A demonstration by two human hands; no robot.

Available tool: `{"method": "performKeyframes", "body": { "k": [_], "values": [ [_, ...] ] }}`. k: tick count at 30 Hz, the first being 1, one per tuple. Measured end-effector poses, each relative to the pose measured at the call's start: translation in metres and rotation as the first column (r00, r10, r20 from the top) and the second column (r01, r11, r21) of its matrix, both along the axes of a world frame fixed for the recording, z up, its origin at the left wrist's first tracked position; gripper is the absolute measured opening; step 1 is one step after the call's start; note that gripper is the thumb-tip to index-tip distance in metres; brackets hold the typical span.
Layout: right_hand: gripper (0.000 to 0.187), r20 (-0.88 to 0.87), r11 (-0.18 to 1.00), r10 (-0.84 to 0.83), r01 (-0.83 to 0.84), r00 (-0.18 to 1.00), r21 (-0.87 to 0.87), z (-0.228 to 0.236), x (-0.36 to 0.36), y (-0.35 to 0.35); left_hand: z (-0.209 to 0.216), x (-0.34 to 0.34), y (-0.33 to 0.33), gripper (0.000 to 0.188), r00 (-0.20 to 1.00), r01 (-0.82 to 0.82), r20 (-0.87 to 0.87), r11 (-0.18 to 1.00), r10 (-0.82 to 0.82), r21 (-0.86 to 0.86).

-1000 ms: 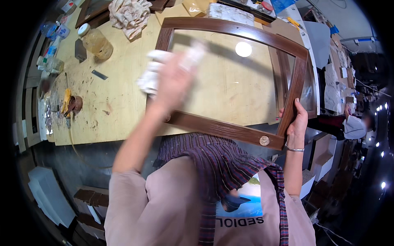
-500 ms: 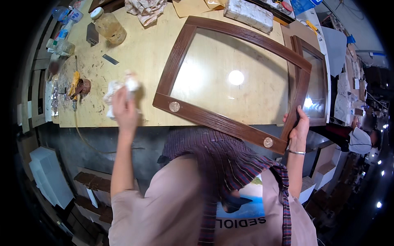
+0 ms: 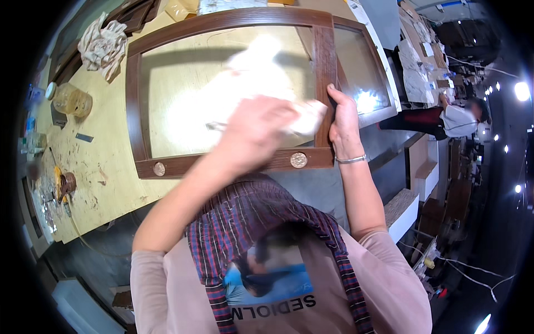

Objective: The person cleans wooden frames with glass inserts using a cloth and liquid from a bottle, while also using a small scraper to clean the frame edges.

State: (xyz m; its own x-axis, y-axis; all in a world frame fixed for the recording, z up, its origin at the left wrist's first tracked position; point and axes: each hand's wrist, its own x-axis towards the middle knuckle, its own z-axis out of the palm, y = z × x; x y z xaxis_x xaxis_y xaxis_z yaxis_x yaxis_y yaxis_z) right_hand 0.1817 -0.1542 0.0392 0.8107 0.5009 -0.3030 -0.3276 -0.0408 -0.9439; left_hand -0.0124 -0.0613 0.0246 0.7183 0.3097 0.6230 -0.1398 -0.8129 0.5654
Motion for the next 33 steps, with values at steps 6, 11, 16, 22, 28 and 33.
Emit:
{"method": "performKeyframes", "body": {
  "k": [6, 11, 16, 22, 28, 33],
  "values": [
    [0.025, -0.012, 0.992, 0.112, -0.112, 0.994, -0.06, 0.008, -0.004, -0.012, -0.036, -0.049, -0.024, 0.05, 0.978, 0.079, -0.204, 0.99, -0.054, 0.116],
    [0.027, 0.023, 0.991, 0.129, -0.128, 0.991, -0.042, 0.011, -0.013, -0.025, -0.035, -0.089, 0.004, 0.047, 0.948, -0.113, -0.273, 0.975, 0.164, 0.193],
    [0.029, 0.244, 0.985, 0.121, -0.147, 0.962, 0.095, -0.002, -0.008, -0.032, 0.004, 0.034, 0.0, 0.049, 0.995, -0.084, -0.033, 0.945, 0.099, 0.316],
    [0.027, 0.082, 0.991, 0.131, -0.131, 0.988, 0.0, 0.038, -0.033, -0.038, 0.032, 0.069, 0.001, 0.047, 0.954, -0.291, 0.019, 0.909, 0.299, 0.297],
    [0.028, 0.199, 0.992, 0.121, -0.127, 0.973, 0.018, 0.033, -0.036, -0.043, 0.03, 0.055, -0.006, 0.043, 0.969, -0.241, 0.034, 0.913, 0.244, 0.328],
    [0.03, 0.102, 0.992, 0.118, -0.113, 0.988, -0.052, 0.042, -0.038, -0.047, 0.045, 0.065, -0.003, 0.043, 0.982, -0.174, -0.027, 0.954, 0.186, 0.243]
  ]
}}
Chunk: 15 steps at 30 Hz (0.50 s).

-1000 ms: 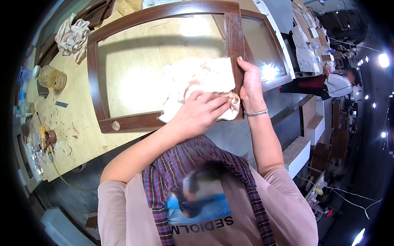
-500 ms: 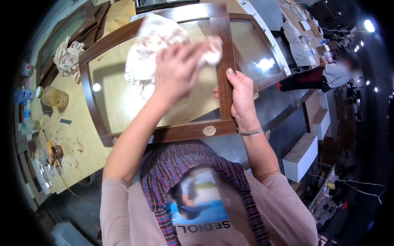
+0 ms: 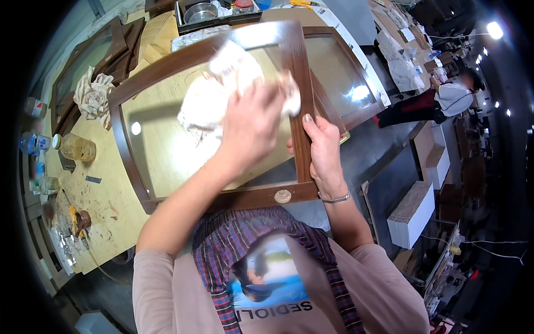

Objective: The person cleans wooden frames with glass inserts using a cloth and liquid from a bottle, while also using a small scraper to clean the frame edges.

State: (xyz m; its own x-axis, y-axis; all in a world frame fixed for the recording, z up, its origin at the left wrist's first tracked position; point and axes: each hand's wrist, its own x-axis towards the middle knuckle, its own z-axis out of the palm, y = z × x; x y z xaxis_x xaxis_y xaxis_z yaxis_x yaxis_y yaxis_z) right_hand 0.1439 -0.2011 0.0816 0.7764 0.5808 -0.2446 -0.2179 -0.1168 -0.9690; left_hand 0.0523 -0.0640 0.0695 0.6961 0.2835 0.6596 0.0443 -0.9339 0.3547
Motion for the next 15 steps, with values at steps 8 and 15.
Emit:
{"method": "performKeyframes", "body": {
  "k": [8, 15],
  "values": [
    [0.03, -0.201, 0.994, -0.04, 0.018, 0.979, -0.11, -0.069, 0.024, -0.007, -0.072, -0.127, 0.023, 0.021, 0.954, -0.249, -0.25, 0.906, 0.168, -0.343],
    [0.029, -0.28, 0.975, -0.082, 0.018, 0.956, -0.223, -0.113, 0.032, -0.008, -0.079, -0.195, 0.085, 0.017, 0.728, -0.684, -0.313, 0.624, 0.609, -0.377]
  ]
}}
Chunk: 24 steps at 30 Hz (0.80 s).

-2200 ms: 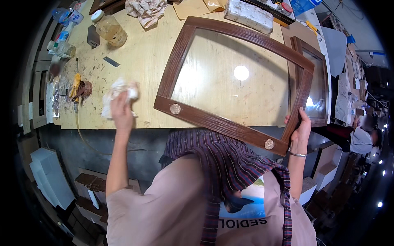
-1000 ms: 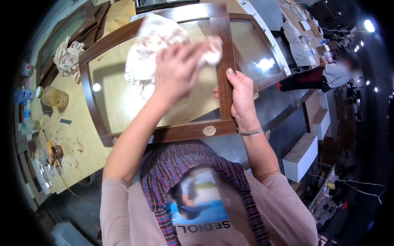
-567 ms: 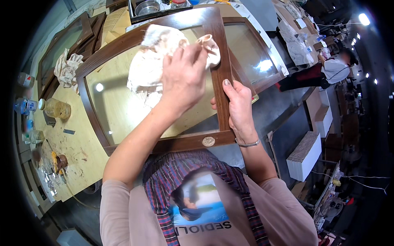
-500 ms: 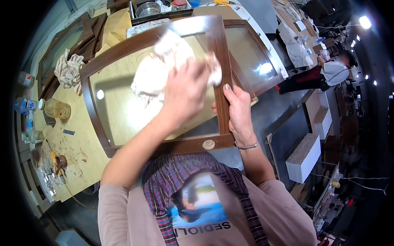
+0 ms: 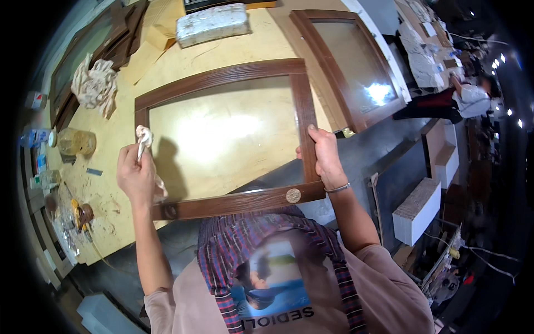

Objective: The person cleans wooden frames with glass inserts using a cloth and liquid from a bottle, while also using a small scraper to clean the frame edges.

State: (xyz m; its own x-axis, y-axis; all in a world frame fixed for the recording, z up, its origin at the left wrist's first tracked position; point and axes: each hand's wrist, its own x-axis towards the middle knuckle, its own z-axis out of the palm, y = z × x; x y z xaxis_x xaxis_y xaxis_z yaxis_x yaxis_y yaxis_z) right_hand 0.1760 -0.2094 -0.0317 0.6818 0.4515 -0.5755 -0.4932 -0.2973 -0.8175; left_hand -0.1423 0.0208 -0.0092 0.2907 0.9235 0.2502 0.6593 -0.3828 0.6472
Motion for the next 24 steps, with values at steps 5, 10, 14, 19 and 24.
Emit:
{"method": "performKeyframes", "body": {
  "k": [5, 10, 14, 19, 24],
  "values": [
    [0.028, 0.013, 0.999, 0.009, -0.009, 1.0, -0.031, -0.032, 0.01, 0.009, -0.027, -0.01, -0.011, 0.023, 0.962, 0.03, -0.273, 0.994, 0.0, 0.104],
    [0.03, 0.025, 0.988, 0.151, -0.15, 0.988, -0.031, -0.044, 0.02, 0.015, -0.024, -0.043, 0.009, 0.028, 0.985, 0.123, 0.148, 0.964, -0.089, -0.234],
    [0.032, 0.1, 0.963, 0.256, -0.244, 0.962, -0.117, -0.061, 0.033, 0.017, -0.051, -0.127, 0.088, 0.024, 0.909, -0.401, 0.034, 0.894, 0.415, -0.2],
    [0.032, 0.072, 0.947, 0.3, -0.288, 0.951, -0.14, -0.071, 0.043, 0.016, -0.082, -0.215, 0.138, 0.031, 0.836, -0.13, -0.495, 0.962, 0.236, 0.239],
    [0.03, 0.069, 0.989, 0.144, -0.143, 0.987, -0.025, -0.055, 0.025, 0.023, -0.094, -0.242, 0.117, 0.027, 0.8, 0.01, -0.577, 0.957, 0.166, 0.289]
  ]
}}
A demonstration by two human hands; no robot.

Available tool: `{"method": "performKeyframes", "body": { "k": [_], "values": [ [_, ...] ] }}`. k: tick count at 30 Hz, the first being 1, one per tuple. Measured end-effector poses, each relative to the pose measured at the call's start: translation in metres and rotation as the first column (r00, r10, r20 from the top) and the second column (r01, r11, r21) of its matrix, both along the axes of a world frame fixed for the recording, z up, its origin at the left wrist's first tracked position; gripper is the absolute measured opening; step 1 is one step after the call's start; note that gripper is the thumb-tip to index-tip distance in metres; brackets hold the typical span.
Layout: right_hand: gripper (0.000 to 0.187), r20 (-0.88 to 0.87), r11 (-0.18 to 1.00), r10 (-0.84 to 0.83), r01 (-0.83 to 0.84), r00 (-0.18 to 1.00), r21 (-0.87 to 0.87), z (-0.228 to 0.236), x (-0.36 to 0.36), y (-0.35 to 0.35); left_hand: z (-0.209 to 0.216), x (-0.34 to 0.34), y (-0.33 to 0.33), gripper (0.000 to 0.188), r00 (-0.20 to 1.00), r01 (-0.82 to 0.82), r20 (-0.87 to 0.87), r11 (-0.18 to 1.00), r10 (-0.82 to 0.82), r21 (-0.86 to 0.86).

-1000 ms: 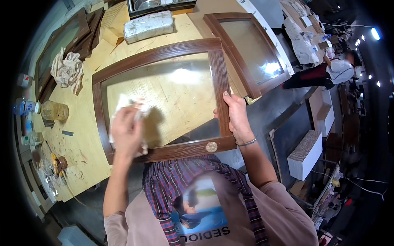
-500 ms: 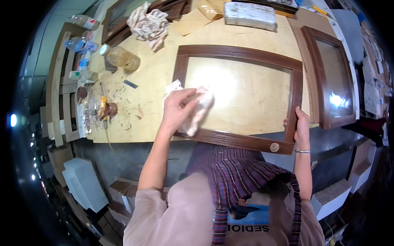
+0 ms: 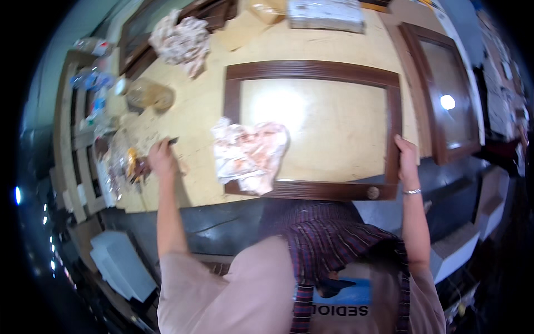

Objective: The person cleans wooden frames with glass inserts using a cloth and liquid from a bottle, while also using a small scraper to clean the frame edges.

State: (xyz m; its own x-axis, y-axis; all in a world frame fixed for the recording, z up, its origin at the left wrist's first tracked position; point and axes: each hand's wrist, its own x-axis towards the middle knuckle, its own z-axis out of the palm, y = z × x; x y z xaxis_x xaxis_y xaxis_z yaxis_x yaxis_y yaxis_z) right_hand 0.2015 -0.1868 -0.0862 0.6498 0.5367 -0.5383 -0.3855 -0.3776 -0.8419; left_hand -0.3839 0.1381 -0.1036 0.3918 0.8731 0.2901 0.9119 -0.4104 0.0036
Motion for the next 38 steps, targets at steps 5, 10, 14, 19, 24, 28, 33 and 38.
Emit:
{"method": "performKeyframes", "body": {
  "k": [5, 10, 14, 19, 24, 28, 33, 38],
  "values": [
    [0.031, 0.153, 0.997, 0.069, -0.071, 0.986, 0.009, -0.048, 0.02, -0.018, -0.01, -0.014, -0.087, 0.015, 0.991, -0.077, -0.102, 0.996, 0.081, 0.044],
    [0.029, -0.001, 1.0, -0.01, 0.01, 1.0, -0.005, -0.005, 0.003, -0.007, -0.002, 0.018, -0.156, 0.022, 0.994, -0.093, -0.062, 0.994, 0.09, -0.053],
    [0.029, 0.03, 1.0, -0.014, 0.013, 0.999, 0.007, -0.015, 0.004, -0.008, 0.002, 0.03, -0.204, 0.038, 0.999, -0.034, 0.016, 0.994, 0.036, -0.108],
    [0.036, 0.161, 0.993, 0.033, -0.014, 0.986, -0.116, -0.022, 0.004, -0.006, 0.015, 0.062, -0.248, 0.059, 0.999, -0.023, 0.037, 0.995, 0.026, -0.092],
    [0.044, 0.397, 0.988, 0.059, 0.002, 0.916, -0.152, -0.046, 0.006, -0.016, 0.02, 0.041, -0.244, 0.033, 0.997, -0.03, 0.065, 0.986, 0.041, -0.163],
    [0.044, 0.324, 1.0, 0.0, 0.006, 0.946, -0.018, -0.025, -0.006, -0.021, 0.058, 0.086, -0.235, 0.024, 0.766, -0.134, 0.551, 0.921, 0.33, -0.366],
    [0.036, 0.367, 0.998, 0.058, -0.058, 0.929, -0.01, 0.034, -0.022, -0.035, 0.125, 0.301, -0.198, 0.028, 0.659, 0.598, 0.647, 0.789, -0.384, -0.141],
    [0.029, 0.489, 0.991, 0.136, -0.116, 0.862, -0.07, 0.108, -0.034, -0.038, 0.135, 0.407, -0.185, 0.013, 0.491, 0.766, 0.615, 0.642, -0.617, 0.032]
  ]
}}
